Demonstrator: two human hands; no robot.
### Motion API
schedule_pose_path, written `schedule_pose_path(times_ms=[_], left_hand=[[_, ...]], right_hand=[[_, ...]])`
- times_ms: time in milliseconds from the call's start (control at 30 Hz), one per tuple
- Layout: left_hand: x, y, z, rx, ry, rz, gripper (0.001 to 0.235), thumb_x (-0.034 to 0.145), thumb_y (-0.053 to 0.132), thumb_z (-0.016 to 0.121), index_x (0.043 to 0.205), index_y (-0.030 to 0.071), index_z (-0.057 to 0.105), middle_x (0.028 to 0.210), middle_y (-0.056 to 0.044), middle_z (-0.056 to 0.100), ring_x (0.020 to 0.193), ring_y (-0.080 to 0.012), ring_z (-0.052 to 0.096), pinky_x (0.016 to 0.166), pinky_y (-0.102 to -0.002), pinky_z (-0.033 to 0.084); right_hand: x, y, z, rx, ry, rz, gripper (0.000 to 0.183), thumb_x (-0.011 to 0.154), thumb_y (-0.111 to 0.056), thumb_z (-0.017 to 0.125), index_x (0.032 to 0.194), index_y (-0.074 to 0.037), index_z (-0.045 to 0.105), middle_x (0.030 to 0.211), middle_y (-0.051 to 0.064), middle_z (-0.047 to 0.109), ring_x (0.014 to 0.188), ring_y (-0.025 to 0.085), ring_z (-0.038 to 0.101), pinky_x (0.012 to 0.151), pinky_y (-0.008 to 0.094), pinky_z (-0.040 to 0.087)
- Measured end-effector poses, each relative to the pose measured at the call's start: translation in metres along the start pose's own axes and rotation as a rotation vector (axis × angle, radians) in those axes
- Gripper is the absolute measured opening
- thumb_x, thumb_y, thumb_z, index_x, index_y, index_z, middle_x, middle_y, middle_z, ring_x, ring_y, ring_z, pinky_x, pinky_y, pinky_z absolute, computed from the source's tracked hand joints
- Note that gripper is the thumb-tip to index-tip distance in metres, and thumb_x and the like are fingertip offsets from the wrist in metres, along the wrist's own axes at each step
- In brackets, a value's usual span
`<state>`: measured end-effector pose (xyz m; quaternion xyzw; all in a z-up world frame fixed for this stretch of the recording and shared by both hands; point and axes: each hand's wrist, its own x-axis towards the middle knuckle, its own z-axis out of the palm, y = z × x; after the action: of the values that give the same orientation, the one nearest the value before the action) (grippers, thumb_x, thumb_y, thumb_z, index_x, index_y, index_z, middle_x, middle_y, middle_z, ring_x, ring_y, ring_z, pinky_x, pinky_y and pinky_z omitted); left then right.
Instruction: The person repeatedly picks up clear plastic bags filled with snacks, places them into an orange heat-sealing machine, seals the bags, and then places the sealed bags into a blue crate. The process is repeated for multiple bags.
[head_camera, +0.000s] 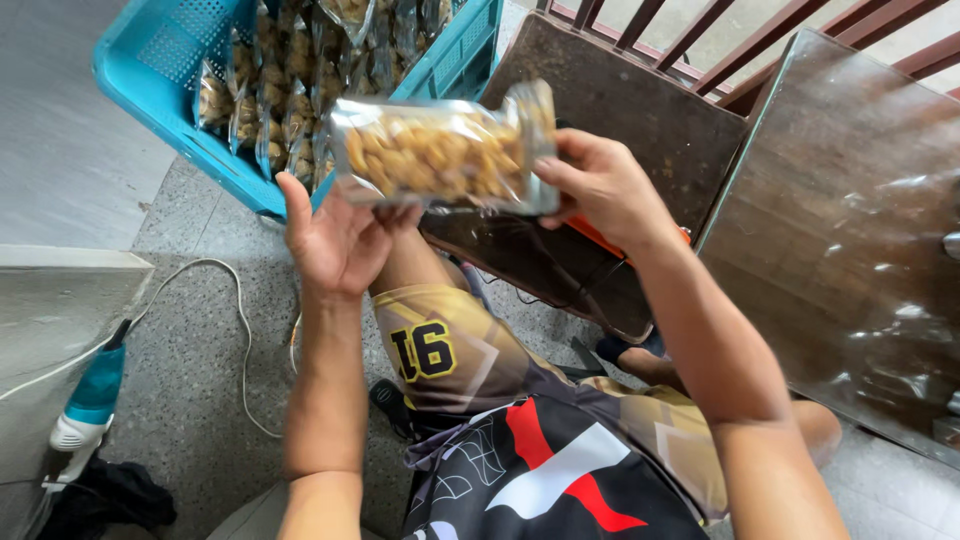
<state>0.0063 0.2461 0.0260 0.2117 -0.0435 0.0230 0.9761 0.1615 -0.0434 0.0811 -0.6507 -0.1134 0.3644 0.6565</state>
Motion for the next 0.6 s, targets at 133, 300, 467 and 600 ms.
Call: schedule_pose_path(times_ms=[133, 300, 467, 600], left_hand=[[0.045, -0.014, -0.023, 0.184, 0.402, 0.273, 0.084, 0.088, 0.045, 0.082, 0.153, 0.01, 0.041, 0.141, -0.01, 0.058, 0.129, -0.0299, 0.06, 0.111, -0.051, 0.051], [0.116, 0.04, -0.079, 0.539, 0.79, 0.265, 0.087, 0.072, 0.037, 0.091, 0.141, 0.011, 0.043, 0.124, -0.011, 0.064, 0.114, -0.0273, 0.066, 0.087, -0.04, 0.066], [0.198, 0.09, -0.171, 0.733, 0.99, 0.399, 0.07, 0.073, 0.021, 0.093, 0.12, -0.004, 0.047, 0.11, -0.026, 0.069, 0.086, -0.0304, 0.07, 0.065, -0.036, 0.062], [0.227, 0.104, -0.25, 0.859, 0.973, 0.623, 0.071, 0.072, 0.022, 0.091, 0.115, -0.003, 0.04, 0.108, -0.023, 0.062, 0.094, -0.0315, 0.075, 0.077, -0.044, 0.071]], right_hand=[[0.06, 0.012, 0.064, -0.09, 0.024, -0.179, 0.037, 0.103, -0.023, 0.062, 0.132, 0.0, 0.062, 0.107, 0.005, 0.073, 0.087, 0.011, 0.074, 0.068, 0.029, 0.065], [0.107, 0.008, 0.106, -0.058, -0.046, -0.108, 0.052, 0.102, -0.025, 0.062, 0.147, -0.004, 0.047, 0.117, 0.01, 0.071, 0.09, 0.015, 0.076, 0.068, 0.029, 0.068], [0.099, -0.002, 0.09, -0.055, -0.092, -0.077, 0.057, 0.103, -0.027, 0.06, 0.153, -0.005, 0.043, 0.13, 0.014, 0.069, 0.097, 0.016, 0.075, 0.072, 0.029, 0.068], [0.073, -0.009, 0.076, 0.009, -0.137, -0.008, 0.054, 0.104, -0.024, 0.058, 0.153, -0.005, 0.044, 0.133, 0.016, 0.07, 0.097, 0.016, 0.076, 0.076, 0.029, 0.068]])
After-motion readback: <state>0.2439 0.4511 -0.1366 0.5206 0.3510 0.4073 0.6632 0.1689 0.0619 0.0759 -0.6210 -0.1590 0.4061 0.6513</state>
